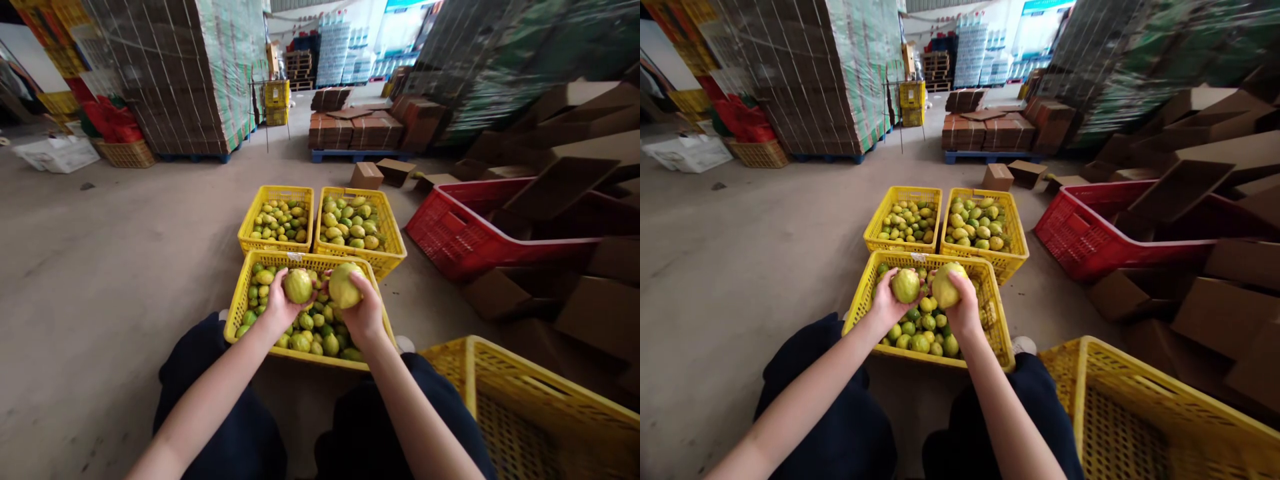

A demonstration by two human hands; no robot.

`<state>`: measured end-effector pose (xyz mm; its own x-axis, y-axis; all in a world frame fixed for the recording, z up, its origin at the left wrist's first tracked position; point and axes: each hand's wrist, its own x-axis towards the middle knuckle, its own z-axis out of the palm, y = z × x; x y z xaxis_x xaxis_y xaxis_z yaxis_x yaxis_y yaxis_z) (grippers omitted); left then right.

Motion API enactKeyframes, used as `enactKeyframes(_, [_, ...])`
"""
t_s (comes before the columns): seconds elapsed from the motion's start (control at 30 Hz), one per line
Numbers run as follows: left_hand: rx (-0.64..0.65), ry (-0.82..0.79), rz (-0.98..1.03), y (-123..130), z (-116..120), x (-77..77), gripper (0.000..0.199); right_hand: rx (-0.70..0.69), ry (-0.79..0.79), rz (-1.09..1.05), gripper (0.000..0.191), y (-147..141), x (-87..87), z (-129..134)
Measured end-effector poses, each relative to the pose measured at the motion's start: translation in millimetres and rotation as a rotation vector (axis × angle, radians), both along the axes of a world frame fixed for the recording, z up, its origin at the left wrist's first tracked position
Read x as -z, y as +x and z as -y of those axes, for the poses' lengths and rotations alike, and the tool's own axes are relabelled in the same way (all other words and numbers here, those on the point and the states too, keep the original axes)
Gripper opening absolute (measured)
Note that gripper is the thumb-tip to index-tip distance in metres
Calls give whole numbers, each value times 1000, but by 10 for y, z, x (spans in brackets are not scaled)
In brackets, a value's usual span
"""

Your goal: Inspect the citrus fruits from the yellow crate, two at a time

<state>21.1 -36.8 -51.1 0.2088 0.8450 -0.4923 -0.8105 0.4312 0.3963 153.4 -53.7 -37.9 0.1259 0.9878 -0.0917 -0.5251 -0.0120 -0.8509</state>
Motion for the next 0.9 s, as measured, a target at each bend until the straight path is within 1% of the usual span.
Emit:
enactKeyframes(0.03, [-24, 22, -32, -3, 9, -17, 22, 41, 15, 131, 23, 4, 18, 6])
enactKeyframes(0.1, [-117, 84, -111, -7, 24, -56, 20, 87, 94, 453, 27, 0, 55, 25])
enactKeyframes(0.17, [-212, 203, -215, -16, 32, -89, 21, 83, 231, 762, 33, -24, 85, 50])
enactKeyframes(0.2, [-243, 282, -274, -24, 34, -99, 23, 69, 310, 874, 36, -43, 97, 61])
enactKeyframes(0.27, [-274, 440, -404, -50, 33, -103, 26, 53, 445, 999, 41, -85, 114, 79])
enactKeyframes(0.33, [-300, 550, -527, -79, 32, -93, 29, 54, 531, 1031, 44, -121, 124, 88])
enactKeyframes(0.43, [-319, 619, -644, -102, 34, -84, 31, 78, 575, 1019, 47, -142, 125, 91])
enactKeyframes(0.5, [-302, 627, -655, -98, 37, -97, 33, 94, 547, 988, 47, -139, 121, 90])
enactKeyframes(0.57, [-270, 621, -629, -86, 38, -117, 35, 109, 466, 902, 44, -136, 117, 86])
enactKeyframes(0.63, [-201, 588, -561, -77, 35, -131, 36, 122, 344, 764, 37, -137, 115, 76])
enactKeyframes(0.7, [-95, 492, -439, -79, 25, -132, 34, 100, 191, 587, 30, -145, 116, 57])
enactKeyframes(0.8, [53, 250, -190, -102, 6, -127, 30, -5, -18, 277, 27, -154, 122, 17])
enactKeyframes(0.87, [92, 116, -77, -117, -7, -125, 28, -51, -100, 109, 28, -150, 132, -10])
enactKeyframes(0.9, [100, 69, -49, -121, -13, -122, 26, -55, -131, 59, 28, -144, 139, -23])
